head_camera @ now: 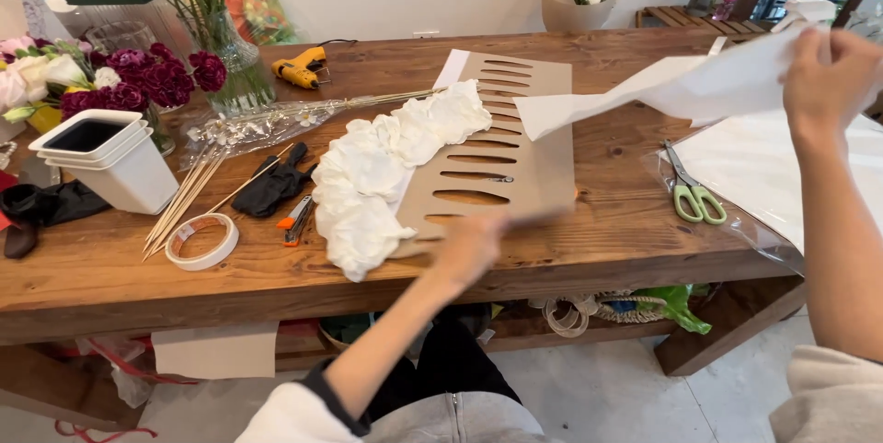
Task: Stapling crumpled tissue paper to a cardboard base and folding a large sheet of paper at a floral design station.
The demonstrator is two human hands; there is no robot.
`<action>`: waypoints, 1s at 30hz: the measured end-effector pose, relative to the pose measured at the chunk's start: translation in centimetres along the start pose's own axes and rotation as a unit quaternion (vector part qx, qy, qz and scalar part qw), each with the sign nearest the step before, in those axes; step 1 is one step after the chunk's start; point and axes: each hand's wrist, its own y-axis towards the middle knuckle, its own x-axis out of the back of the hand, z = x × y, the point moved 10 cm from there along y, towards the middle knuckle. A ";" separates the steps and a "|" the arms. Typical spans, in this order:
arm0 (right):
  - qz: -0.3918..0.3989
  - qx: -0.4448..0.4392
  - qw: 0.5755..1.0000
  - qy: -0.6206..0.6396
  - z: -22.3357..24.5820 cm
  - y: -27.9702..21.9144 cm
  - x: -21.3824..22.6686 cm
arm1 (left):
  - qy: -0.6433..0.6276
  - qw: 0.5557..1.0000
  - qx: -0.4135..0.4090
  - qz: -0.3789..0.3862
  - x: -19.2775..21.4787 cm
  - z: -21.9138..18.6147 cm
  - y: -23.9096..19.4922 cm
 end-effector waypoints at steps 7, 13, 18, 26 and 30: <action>0.377 -0.082 0.828 -0.408 -9.3 -10.0 -11.1 | -0.046 0.966 -0.050 -0.250 13.2 3.2 -1.1; 0.585 0.090 0.791 -0.154 10.5 -26.0 -13.6 | -0.008 0.971 -0.036 -0.238 10.4 4.1 -0.6; 0.489 0.185 0.852 0.030 16.1 -25.5 -18.8 | 0.068 0.948 -0.148 -0.275 9.4 1.9 -2.1; 0.599 0.113 0.791 -0.055 11.6 -27.0 -22.0 | 0.051 0.962 -0.164 -0.211 12.1 0.8 -8.4; 0.679 0.063 0.729 -0.056 12.7 -23.7 -11.1 | -0.055 0.988 -0.109 -0.094 15.1 3.5 -12.0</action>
